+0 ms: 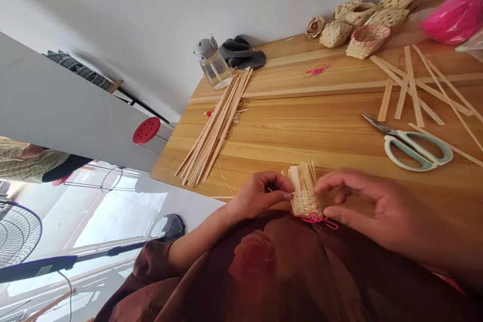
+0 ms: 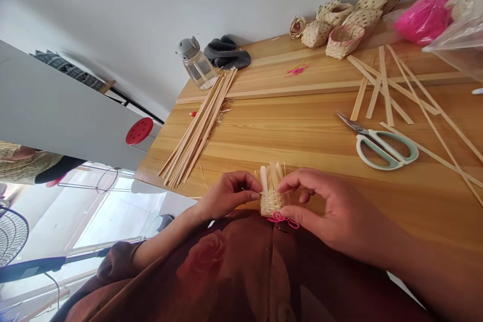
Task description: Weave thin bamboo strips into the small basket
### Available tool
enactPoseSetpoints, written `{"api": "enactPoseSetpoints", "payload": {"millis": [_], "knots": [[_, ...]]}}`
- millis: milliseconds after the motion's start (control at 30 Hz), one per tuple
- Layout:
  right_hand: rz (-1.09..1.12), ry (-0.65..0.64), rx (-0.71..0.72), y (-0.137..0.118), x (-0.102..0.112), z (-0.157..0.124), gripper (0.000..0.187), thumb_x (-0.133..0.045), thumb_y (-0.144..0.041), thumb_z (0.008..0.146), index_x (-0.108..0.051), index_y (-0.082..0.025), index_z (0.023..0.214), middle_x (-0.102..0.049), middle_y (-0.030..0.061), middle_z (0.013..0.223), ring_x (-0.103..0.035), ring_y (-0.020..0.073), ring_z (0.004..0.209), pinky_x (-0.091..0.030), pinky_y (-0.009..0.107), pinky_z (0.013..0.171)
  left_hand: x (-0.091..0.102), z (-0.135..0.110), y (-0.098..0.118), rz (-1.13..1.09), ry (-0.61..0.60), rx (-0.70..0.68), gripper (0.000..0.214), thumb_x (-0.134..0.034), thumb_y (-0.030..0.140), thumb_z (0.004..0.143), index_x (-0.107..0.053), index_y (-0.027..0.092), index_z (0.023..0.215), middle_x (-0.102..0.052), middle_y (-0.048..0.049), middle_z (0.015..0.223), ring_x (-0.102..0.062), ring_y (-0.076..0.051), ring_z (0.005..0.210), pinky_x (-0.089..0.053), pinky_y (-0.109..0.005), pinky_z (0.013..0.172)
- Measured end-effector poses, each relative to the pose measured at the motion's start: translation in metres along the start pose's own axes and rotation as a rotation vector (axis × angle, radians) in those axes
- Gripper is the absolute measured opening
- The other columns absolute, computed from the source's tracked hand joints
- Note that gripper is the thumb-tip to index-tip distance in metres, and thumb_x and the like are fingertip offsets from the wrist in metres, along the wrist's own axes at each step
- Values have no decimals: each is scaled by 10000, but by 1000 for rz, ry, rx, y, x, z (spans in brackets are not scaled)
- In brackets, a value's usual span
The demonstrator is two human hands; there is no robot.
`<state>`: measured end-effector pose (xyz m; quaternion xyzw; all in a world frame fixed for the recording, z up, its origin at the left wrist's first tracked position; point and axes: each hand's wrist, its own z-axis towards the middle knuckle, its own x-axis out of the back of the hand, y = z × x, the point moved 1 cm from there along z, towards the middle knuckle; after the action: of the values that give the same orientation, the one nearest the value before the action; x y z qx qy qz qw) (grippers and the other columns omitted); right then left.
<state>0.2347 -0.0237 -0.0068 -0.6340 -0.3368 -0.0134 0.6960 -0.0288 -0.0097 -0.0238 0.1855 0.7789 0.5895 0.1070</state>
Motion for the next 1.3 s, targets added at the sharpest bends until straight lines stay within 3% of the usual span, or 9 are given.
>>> {"api": "enactPoseSetpoints", "payload": {"millis": [100,200,467,733,933,1133,1300], "knots": [[-79,-38,109,6,-19,23,455,-804,-512,798,-683,-292,1177,-724,75,1170,-700,321,1025,-600,455,841,-2,2,-3,23,35,3,214,-845,283,750,-732,128,844,-710,-22,778,-604,-114,703,-468,-241,689],[-124,-18,122,11,-28,26,426,-807,-506,784,-681,-287,1128,-717,74,1084,-699,315,933,-588,473,797,-4,3,-4,5,59,14,207,-849,284,738,-735,128,814,-716,-24,757,-613,-117,693,-477,-246,690],[-98,-16,100,15,-36,25,315,-775,-456,798,-646,-276,1023,-673,47,970,-662,269,815,-559,445,727,-7,4,1,100,91,49,154,-816,249,725,-733,131,778,-683,-9,695,-546,-96,615,-420,-224,593],[-118,-42,87,12,-36,24,283,-792,-393,790,-608,-262,961,-639,29,929,-635,242,781,-535,415,712,-12,2,0,164,112,33,106,-780,217,749,-713,142,782,-666,9,700,-563,-95,637,-447,-213,611],[-78,-32,149,16,-40,25,352,-775,-439,829,-613,-270,1091,-655,66,1055,-660,278,921,-568,459,801,-10,-5,5,307,142,-110,96,-753,228,822,-684,162,817,-682,-7,810,-613,-118,744,-491,-230,681],[147,-48,-1,23,-46,23,494,-845,-458,754,-554,-269,1105,-697,44,1046,-722,250,838,-626,421,762,-12,-7,11,491,100,-247,431,-904,418,713,-730,206,1046,-653,-30,979,-637,-158,874,-544,-263,769],[125,-61,-46,23,-45,22,503,-821,-486,773,-561,-264,1141,-710,56,1070,-721,267,881,-616,451,800,-9,-8,11,532,83,-226,420,-890,462,723,-718,205,1008,-646,-23,966,-633,-147,839,-546,-263,769]]}}
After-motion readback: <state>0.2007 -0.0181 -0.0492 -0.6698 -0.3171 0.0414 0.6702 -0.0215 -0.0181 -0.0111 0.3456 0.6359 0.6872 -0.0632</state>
